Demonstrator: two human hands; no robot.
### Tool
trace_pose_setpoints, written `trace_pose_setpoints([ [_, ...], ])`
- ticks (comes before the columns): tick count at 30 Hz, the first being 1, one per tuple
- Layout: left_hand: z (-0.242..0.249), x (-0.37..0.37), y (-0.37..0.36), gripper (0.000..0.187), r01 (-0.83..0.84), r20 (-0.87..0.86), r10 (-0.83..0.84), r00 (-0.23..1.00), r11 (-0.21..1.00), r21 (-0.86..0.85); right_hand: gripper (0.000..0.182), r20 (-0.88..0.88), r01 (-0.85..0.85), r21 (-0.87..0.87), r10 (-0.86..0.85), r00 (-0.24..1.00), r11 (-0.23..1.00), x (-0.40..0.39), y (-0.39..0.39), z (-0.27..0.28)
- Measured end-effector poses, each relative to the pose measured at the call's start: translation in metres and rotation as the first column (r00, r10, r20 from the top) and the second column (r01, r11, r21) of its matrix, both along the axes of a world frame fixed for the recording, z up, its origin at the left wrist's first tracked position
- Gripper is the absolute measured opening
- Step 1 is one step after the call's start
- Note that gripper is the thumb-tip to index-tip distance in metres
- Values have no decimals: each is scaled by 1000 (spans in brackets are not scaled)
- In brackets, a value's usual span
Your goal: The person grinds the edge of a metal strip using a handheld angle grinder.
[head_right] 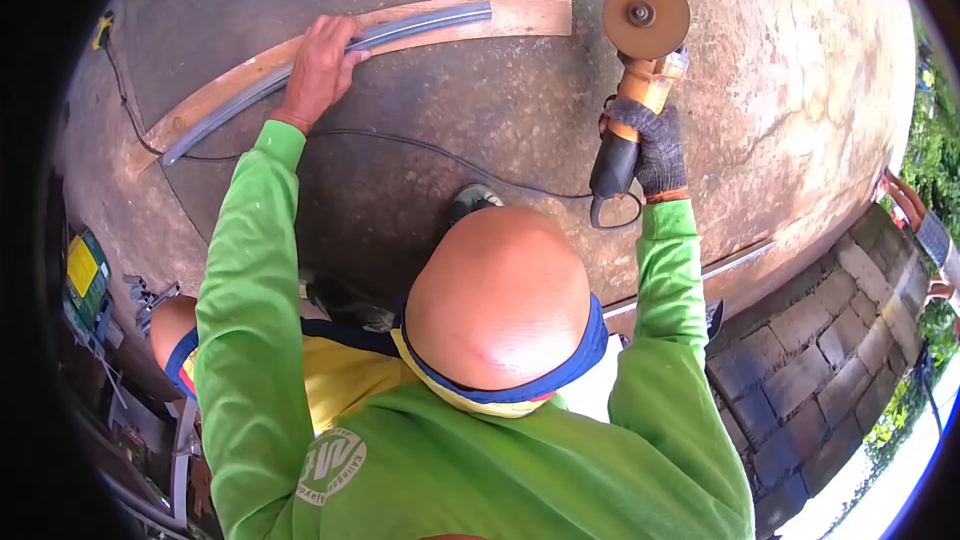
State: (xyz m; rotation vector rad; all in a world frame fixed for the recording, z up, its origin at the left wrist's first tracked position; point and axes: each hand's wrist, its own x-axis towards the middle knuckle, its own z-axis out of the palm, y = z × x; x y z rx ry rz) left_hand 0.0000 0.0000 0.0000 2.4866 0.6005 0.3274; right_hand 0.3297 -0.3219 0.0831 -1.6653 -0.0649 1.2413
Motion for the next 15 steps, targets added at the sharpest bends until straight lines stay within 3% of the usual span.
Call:
trace_pose_setpoints([
  [2,-1,3,7,36,13,52,-9,999,998,-64,44,-7,8,-3,-8,1000,1000,0,4,0],
  [5,-2,-1,26,34,70,79,-78,994,993,96,33,18,53,90,-55,998,995,-10,26,-5],
  [11,14,3,9,35,45,-137,-6,991,958,285,32,16,43,112,-45,999,993,-9,29,-6],
  [15,11,-2,15,41,104,-148,-71,986,967,231,46,-4,-5,115,6,1000,993,2,27,-16],
])
